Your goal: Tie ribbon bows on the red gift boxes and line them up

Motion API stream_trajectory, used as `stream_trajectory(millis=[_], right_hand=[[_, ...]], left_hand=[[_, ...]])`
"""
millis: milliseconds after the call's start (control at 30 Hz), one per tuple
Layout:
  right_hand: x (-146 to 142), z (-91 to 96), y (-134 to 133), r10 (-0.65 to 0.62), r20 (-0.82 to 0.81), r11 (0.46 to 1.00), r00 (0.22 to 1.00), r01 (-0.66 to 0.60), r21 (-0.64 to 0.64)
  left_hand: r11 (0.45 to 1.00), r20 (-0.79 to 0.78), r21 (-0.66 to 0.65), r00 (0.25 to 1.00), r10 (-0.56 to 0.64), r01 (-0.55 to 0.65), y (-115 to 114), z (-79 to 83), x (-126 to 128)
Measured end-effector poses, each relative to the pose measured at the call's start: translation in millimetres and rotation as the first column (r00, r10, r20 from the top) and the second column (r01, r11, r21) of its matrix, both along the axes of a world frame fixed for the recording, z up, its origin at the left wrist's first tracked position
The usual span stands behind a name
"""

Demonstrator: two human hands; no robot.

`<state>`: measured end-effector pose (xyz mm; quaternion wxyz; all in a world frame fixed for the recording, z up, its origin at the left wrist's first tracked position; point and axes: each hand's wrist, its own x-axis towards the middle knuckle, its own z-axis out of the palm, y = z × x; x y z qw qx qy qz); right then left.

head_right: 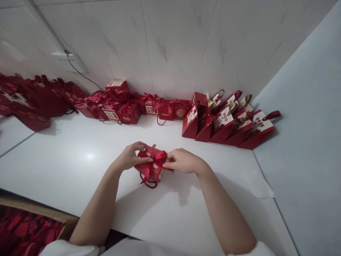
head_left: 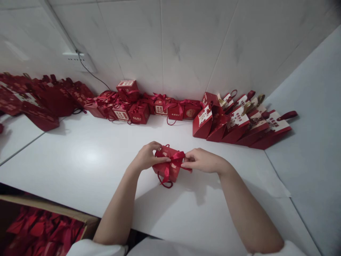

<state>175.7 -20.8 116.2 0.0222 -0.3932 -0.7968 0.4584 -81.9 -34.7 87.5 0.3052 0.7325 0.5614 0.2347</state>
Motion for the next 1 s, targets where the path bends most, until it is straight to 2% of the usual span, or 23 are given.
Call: stream_trajectory(millis=[267, 333, 400, 467, 533, 700, 767, 833, 900, 1000], right_hand=[[8, -8.1, 10, 0.080, 0.053, 0.993, 0.995, -0.075, -0.090], [11, -11.1, 11, 0.060, 0.097, 0.996, 0.993, -0.054, -0.070], [18, -14.2, 13, -0.016, 0.190, 1.000, 0.982, 0.013, 0.019], [27, -16.1, 15, -0.133, 0.267, 0.983, 0.954, 0.094, 0.155], [38, -15.1, 15, -0.214, 0.274, 0.958, 0.938, 0.147, 0.246], [56, -0.3, 9, -0.189, 0.162, 0.969, 0.968, 0.157, 0.193], [56, 3.1, 5, -0.177, 0.148, 0.976, 0.973, 0.153, 0.156], [51, 0.9, 2, -0.153, 0.141, 0.985, 0.978, 0.139, 0.104], [40, -6.1, 1, -0.109, 0.132, 0.993, 0.985, 0.101, 0.065], [22, -17.7, 3, -0.071, 0.148, 0.994, 0.986, 0.058, 0.088]], left_hand=[[1.000, 0.019, 0.006, 1.000, -0.009, 0.009, 0, -1.5, 0], [1.000, 0.025, 0.022, 1.000, -0.017, 0.016, 0, -2.0, 1], [0.999, 0.030, 0.042, 0.999, -0.030, 0.029, 1, -1.1, 0], [0.996, 0.046, 0.053, 0.996, -0.075, 0.073, 1, 1.9, -4], [0.990, 0.096, 0.035, 0.986, -0.139, 0.137, 2, 6.3, -12], [0.935, 0.204, -0.091, 0.925, -0.321, 0.344, 1, 11.3, -45], [0.901, 0.185, -0.145, 0.905, -0.382, 0.410, 3, 6.9, -52], [0.882, 0.166, -0.199, 0.901, -0.400, 0.428, 6, -1.3, -52], [0.859, 0.179, -0.242, 0.891, -0.417, 0.450, 10, -11.8, -45], [0.813, 0.245, -0.278, 0.856, -0.454, 0.511, 17, -27.8, -31]])
